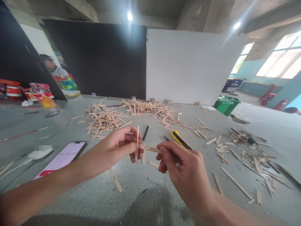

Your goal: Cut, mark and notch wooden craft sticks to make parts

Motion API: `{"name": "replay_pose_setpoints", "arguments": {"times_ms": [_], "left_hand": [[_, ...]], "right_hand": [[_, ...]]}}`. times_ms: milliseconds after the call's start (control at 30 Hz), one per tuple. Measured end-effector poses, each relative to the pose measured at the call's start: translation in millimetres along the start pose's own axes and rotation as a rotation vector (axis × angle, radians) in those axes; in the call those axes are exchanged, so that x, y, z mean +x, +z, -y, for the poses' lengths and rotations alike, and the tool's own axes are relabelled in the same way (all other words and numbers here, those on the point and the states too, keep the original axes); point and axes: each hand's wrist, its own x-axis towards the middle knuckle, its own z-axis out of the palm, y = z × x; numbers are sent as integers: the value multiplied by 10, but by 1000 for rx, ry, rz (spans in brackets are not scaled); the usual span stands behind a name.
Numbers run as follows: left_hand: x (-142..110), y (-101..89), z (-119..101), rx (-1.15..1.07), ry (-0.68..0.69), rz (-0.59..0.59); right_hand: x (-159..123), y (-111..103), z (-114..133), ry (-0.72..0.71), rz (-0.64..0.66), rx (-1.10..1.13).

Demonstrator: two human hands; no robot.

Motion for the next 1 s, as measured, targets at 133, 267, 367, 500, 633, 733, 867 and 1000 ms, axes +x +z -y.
{"name": "replay_pose_setpoints", "arguments": {"times_ms": [133,267,367,500,633,733,867,1000], "left_hand": [[-1,-8,38,3,-13,-17],[3,-6,67,-4,-5,-103],[33,19,111,-33,35,-125],[62,70,180,-35,9,-160],[1,112,178,69,-155,-160],[-79,134,133,99,-202,-157],[-136,170,107,154,-175,-44],[-121,240,167,66,-70,-15]], "right_hand": [[-4,-6,-4,79,93,70],[5,11,27,228,258,194],[5,46,67,364,402,366],[0,86,89,472,456,505],[-6,108,70,528,408,545],[-11,116,46,576,386,543],[-16,107,25,582,343,544],[-41,130,29,577,370,571]]}}
